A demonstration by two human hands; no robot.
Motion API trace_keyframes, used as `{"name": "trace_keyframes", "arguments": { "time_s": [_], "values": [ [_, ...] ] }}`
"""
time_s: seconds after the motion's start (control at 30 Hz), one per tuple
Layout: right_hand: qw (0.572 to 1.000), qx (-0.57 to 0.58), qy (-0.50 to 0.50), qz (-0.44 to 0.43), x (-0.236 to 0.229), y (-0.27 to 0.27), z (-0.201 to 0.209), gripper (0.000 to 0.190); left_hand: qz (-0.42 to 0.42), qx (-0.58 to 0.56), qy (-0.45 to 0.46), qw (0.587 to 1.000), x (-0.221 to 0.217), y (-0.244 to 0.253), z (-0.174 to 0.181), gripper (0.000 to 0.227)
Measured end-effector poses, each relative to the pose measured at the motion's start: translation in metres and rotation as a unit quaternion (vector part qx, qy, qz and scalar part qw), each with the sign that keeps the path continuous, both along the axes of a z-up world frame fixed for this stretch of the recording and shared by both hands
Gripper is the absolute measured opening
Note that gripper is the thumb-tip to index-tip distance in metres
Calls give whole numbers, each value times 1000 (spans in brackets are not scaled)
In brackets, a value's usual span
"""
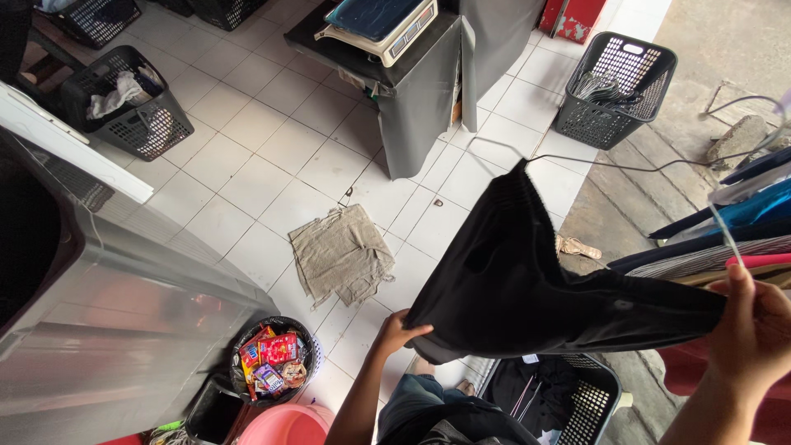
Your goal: The person takes clothing items from a basket, places them onto wire hangers, and hangs them onto a clothing rack.
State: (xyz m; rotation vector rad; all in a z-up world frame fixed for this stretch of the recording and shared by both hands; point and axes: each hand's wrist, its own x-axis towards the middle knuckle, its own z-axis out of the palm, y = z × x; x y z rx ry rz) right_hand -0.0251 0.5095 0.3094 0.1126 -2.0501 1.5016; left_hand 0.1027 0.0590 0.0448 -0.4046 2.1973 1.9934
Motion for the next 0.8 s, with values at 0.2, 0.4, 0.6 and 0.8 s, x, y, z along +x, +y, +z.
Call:
{"name": "trace_keyframes", "arguments": {
  "time_s": [0.2,0.4,0.6,0.8],
  "values": [
    [1000,4,-21,-10,-5,17,-27,26,151,-21,4,988,-8,-12,-6,44],
    [993,-45,-104,-17,18,-42,-2,24,145,10,136,980,-55,-4,82,43],
    [985,-86,-147,-6,37,-104,20,26,49,-69,44,995,-73,8,115,39],
    [967,-126,-220,26,33,-126,13,20,84,-45,57,994,-82,18,92,38]
  ]
}}
